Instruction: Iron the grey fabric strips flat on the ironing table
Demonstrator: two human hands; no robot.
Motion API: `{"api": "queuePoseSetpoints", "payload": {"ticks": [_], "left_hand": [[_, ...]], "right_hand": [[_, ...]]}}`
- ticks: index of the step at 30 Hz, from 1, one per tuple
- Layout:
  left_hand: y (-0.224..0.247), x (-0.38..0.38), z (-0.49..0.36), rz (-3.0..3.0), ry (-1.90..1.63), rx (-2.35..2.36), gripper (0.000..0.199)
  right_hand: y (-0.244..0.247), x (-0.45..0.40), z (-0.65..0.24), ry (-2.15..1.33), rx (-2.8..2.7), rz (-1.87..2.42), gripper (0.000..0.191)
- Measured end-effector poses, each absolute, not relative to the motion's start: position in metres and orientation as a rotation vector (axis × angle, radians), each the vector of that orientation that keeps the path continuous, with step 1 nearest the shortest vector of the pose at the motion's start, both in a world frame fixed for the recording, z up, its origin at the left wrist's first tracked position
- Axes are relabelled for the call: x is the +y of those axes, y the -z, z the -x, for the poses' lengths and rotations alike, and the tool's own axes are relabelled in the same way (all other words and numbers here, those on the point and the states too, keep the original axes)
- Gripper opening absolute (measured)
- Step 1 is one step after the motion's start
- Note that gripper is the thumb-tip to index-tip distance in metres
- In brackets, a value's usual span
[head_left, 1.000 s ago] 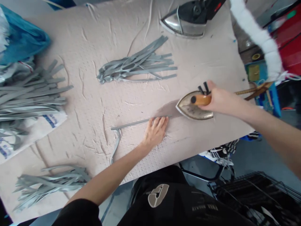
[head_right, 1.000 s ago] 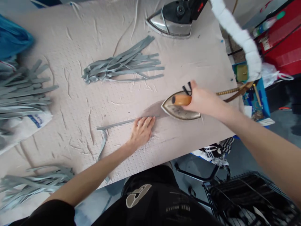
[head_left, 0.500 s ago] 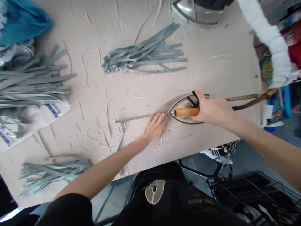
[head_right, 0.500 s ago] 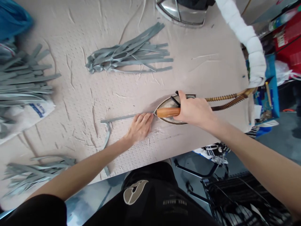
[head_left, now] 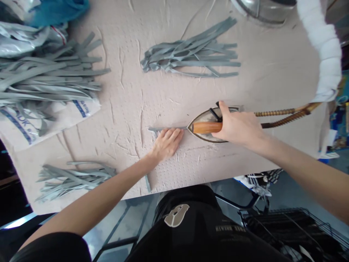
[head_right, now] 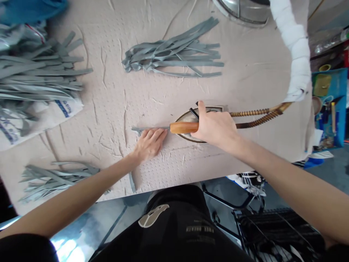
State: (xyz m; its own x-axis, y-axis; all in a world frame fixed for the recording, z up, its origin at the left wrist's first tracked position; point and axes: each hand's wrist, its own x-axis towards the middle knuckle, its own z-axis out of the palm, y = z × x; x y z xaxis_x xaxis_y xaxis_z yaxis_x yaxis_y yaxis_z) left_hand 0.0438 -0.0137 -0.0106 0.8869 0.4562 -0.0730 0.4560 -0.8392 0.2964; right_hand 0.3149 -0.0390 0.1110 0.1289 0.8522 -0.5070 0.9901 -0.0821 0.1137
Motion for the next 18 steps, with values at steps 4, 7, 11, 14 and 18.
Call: {"api": "queuePoseSetpoints", "payload": {"ticks": [4,7,11,14,18], "left_hand": [[0.012,-0.007,-0.01,-2.75,-0.067,0.744,0.048],[0.01,-0.001,0.013,-2.766,-0.126,0.782,0.043],[0.006,0.006,0.033,-2.762,-0.192,0.798,0.032],[0.007,0.01,0.037,-2.739,-0.202,0.778,0.03],[0.015,0.012,0.037,-2.727,-0.215,0.771,0.031]], "right_hand": [[-0.109,-0.026,-0.283,0.465,1.858,-1.956,0.104],[-0.107,-0.017,-0.26,0.481,1.913,-1.924,0.102],[-0.105,-0.009,-0.237,0.5,1.991,-1.887,0.1],[-0.106,-0.006,-0.23,0.524,1.96,-1.889,0.105],[-0.109,-0.004,-0.229,0.504,1.877,-1.86,0.107]]}}
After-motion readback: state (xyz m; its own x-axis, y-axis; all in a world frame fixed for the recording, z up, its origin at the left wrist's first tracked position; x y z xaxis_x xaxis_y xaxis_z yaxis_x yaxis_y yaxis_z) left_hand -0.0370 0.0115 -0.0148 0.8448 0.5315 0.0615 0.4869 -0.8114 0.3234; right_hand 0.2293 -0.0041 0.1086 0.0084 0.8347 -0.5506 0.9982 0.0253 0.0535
